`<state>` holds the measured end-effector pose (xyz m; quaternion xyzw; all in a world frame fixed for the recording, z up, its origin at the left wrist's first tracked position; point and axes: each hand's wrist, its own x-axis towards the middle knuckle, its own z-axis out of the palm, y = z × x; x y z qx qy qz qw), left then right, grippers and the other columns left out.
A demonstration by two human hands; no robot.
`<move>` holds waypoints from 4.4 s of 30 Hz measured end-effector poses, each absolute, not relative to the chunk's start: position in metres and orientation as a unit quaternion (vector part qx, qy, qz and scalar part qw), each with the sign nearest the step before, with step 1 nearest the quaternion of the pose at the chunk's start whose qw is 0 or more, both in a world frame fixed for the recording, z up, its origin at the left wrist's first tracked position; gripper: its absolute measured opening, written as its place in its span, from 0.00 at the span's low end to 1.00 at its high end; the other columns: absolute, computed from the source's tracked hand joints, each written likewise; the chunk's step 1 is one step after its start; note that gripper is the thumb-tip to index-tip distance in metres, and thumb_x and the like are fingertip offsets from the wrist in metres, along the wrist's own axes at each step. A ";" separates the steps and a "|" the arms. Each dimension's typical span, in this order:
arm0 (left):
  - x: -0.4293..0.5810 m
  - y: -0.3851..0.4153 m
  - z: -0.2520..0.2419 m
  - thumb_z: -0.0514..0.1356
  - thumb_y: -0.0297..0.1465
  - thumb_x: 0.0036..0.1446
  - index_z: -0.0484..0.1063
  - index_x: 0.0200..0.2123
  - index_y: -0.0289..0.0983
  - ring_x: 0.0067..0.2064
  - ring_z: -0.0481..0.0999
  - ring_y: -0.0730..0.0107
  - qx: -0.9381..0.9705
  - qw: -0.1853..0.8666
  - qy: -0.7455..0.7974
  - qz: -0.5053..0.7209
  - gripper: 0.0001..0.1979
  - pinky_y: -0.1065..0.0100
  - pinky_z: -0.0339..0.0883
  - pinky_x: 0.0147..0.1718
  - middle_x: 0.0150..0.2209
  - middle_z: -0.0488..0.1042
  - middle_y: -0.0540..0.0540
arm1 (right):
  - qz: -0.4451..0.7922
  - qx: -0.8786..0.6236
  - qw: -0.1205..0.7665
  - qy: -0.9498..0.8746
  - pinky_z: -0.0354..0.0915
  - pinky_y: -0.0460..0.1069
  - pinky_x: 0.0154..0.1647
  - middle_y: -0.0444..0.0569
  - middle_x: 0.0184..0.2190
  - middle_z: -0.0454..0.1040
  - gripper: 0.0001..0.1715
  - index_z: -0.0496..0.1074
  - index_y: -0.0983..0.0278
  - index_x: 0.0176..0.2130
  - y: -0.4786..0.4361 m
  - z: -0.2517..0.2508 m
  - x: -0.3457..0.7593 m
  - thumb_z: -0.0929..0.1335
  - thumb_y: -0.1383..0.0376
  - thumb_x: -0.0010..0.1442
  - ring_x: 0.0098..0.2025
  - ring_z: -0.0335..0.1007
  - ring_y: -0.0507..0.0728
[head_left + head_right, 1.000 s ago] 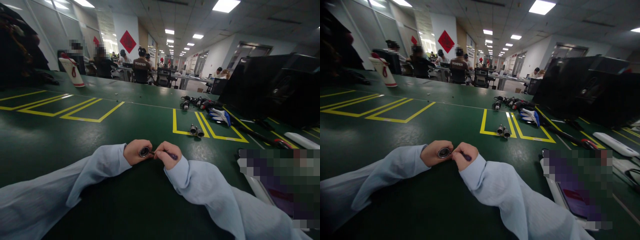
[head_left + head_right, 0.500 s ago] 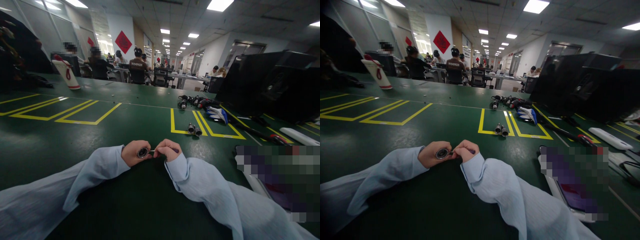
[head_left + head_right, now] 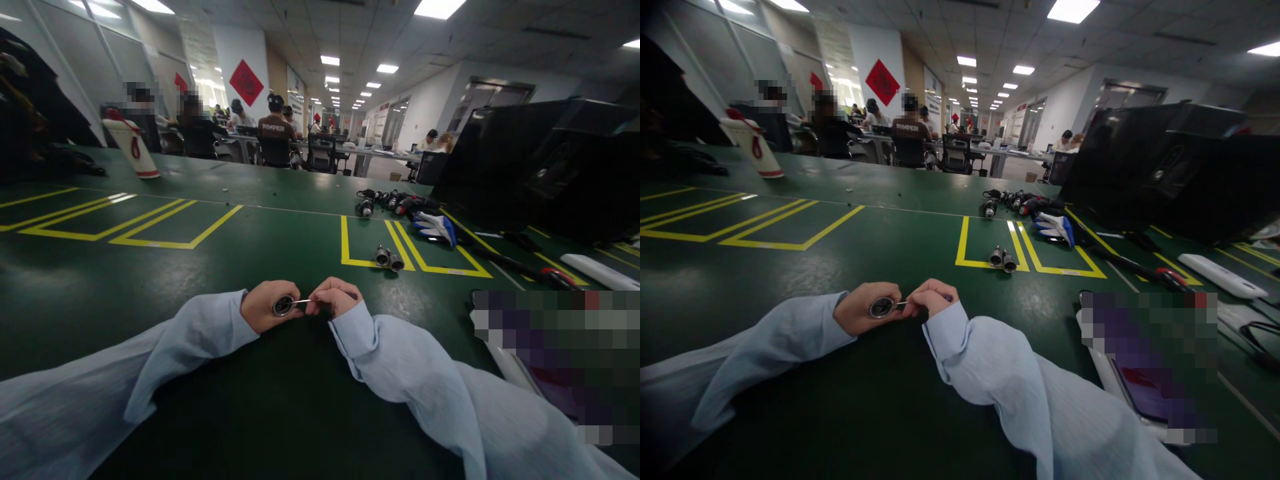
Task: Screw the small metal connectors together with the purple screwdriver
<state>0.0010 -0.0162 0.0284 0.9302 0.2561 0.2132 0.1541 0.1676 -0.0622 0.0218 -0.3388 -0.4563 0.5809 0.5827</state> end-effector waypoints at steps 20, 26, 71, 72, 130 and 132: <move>-0.002 -0.016 0.025 0.57 0.33 0.46 0.59 0.22 0.35 0.22 0.61 0.78 0.881 0.229 0.265 0.319 0.10 0.75 0.56 0.21 0.20 0.62 0.52 | 0.708 -0.247 0.532 -0.394 0.63 0.46 0.18 0.47 0.14 0.74 0.05 0.66 0.65 0.18 -0.050 0.013 0.157 0.66 0.65 0.36 0.17 0.67 0.52; -0.002 -0.019 0.030 0.56 0.34 0.47 0.61 0.23 0.34 0.21 0.61 0.79 0.875 0.210 0.301 0.317 0.09 0.76 0.56 0.20 0.20 0.63 0.53 | 0.600 -0.270 0.611 -0.440 0.61 0.45 0.20 0.45 0.17 0.73 0.05 0.65 0.64 0.20 -0.063 0.019 0.159 0.65 0.66 0.44 0.18 0.65 0.50; -0.008 -0.024 0.035 0.56 0.30 0.43 0.61 0.20 0.34 0.20 0.60 0.80 0.852 0.211 0.332 0.345 0.07 0.77 0.55 0.18 0.17 0.62 0.53 | 0.158 -0.275 0.550 -0.773 0.62 0.49 0.36 0.48 0.27 0.70 0.04 0.65 0.64 0.29 -0.081 0.016 0.146 0.61 0.71 0.53 0.32 0.67 0.52; -0.009 -0.024 0.034 0.55 0.30 0.43 0.61 0.20 0.33 0.20 0.60 0.80 0.852 0.217 0.330 0.344 0.06 0.77 0.55 0.18 0.17 0.62 0.53 | 0.157 -0.276 0.551 -0.771 0.62 0.49 0.36 0.48 0.27 0.70 0.04 0.65 0.64 0.29 -0.080 0.016 0.147 0.61 0.71 0.53 0.32 0.67 0.52; -0.009 -0.017 0.021 0.57 0.32 0.45 0.66 0.22 0.34 0.20 0.66 0.78 0.918 0.220 0.232 0.235 0.06 0.77 0.58 0.19 0.19 0.68 0.50 | 0.328 -0.420 0.552 -0.641 0.60 0.44 0.21 0.43 0.12 0.65 0.25 0.65 0.64 0.14 -0.080 0.021 0.151 0.59 0.59 0.57 0.17 0.61 0.48; -0.008 -0.019 0.024 0.57 0.32 0.45 0.66 0.23 0.34 0.21 0.65 0.78 0.914 0.217 0.237 0.246 0.07 0.77 0.58 0.19 0.20 0.68 0.50 | 0.349 -0.422 0.561 -0.621 0.59 0.44 0.20 0.43 0.12 0.65 0.26 0.65 0.64 0.14 -0.077 0.021 0.151 0.59 0.56 0.57 0.17 0.61 0.47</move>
